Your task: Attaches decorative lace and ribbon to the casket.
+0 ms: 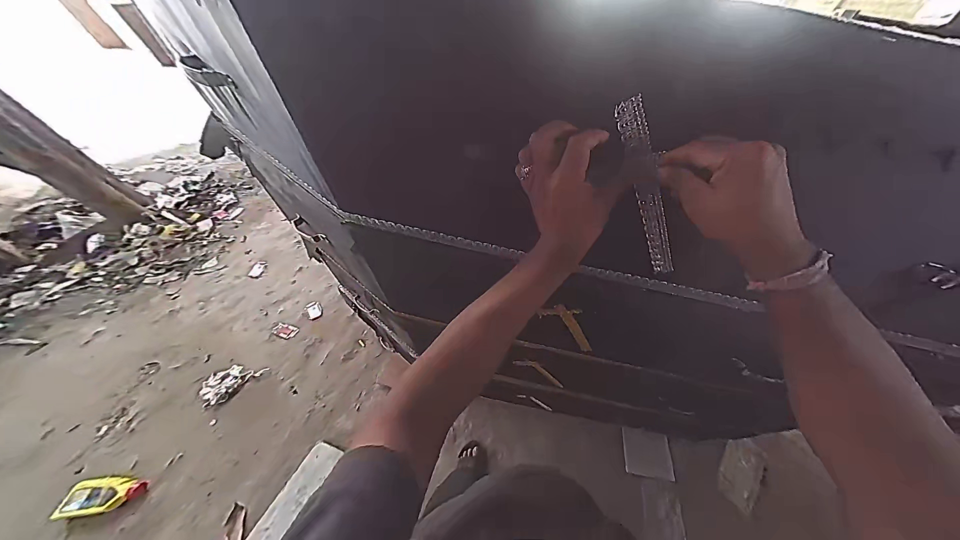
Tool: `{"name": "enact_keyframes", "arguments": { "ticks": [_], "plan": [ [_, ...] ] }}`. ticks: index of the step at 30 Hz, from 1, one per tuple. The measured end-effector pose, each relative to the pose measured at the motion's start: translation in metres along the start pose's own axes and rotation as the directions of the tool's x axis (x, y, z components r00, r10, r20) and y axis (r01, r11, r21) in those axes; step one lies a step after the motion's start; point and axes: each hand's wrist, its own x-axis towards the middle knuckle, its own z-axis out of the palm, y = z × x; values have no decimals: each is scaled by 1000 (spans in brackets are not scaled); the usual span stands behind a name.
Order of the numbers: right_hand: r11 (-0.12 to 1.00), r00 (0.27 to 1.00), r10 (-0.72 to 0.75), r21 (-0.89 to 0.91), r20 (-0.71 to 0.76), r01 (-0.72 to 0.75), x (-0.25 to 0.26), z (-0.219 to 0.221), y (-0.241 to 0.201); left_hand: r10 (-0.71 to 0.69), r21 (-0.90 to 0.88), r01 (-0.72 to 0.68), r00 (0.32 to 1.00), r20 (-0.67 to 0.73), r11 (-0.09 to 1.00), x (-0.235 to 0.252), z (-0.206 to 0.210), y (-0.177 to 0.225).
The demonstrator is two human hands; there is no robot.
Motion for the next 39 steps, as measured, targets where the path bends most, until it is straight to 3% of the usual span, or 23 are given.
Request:
{"name": "enact_keyframes", "arguments": {
  "ticks": [11, 19, 30, 35, 39],
  "plan": [
    [982, 978, -161, -121, -129, 146, -2, 1, 3, -100, 13, 102, 988, -120, 995, -2, 17, 8],
    [948, 960, -269, -197, -82, 249, 1, 0, 8, -145, -21, 143, 977, -155, 990, -7, 22, 14],
    [970, 967, -216, -144, -135, 196, -3, 1, 14, -123, 45, 138, 963, -240, 989, -11, 32, 16],
    [996, 967, -57, 56, -248, 73, -7, 12, 25, -89, 66, 112, 955, -282, 992, -18, 37, 11],
    [993, 921, 88, 111, -380, -49, -9, 25, 20, -180, 60, 205, 941, -287, 977, -21, 36, 17]
  ]
}}
